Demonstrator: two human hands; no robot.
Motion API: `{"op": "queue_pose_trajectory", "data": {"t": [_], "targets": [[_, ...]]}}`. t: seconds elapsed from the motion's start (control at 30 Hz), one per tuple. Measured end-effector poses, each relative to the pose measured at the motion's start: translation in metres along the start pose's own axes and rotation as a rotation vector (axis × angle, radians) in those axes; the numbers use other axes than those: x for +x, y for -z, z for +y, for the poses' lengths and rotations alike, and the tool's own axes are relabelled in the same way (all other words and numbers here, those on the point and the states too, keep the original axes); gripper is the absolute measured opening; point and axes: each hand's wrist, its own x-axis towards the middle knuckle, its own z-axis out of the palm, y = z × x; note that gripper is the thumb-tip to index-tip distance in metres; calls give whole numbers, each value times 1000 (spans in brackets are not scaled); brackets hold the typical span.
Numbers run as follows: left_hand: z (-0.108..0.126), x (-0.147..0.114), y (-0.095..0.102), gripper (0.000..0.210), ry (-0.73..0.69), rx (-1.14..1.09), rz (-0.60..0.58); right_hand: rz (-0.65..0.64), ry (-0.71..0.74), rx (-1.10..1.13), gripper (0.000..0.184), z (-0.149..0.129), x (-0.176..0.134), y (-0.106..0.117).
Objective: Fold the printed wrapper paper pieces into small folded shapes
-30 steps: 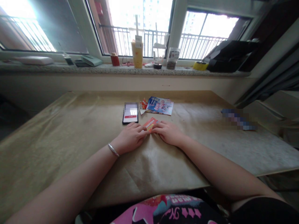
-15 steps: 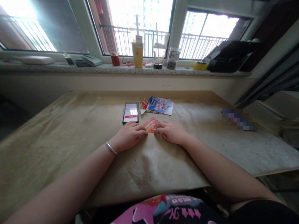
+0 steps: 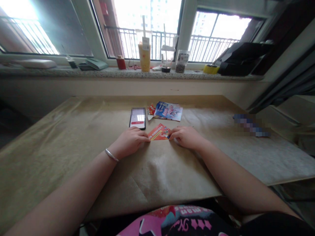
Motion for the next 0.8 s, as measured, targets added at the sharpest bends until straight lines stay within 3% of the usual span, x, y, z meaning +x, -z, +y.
{"op": "queue_pose_trajectory", "data": {"t": [0.43, 0.8], "targets": [[-7, -5, 10, 42, 63, -86, -142, -18, -40, 38, 33, 11, -6, 4], [-12, -11, 18, 44, 90, -90, -170, -48, -99, 11, 33, 17, -13, 12]]}}
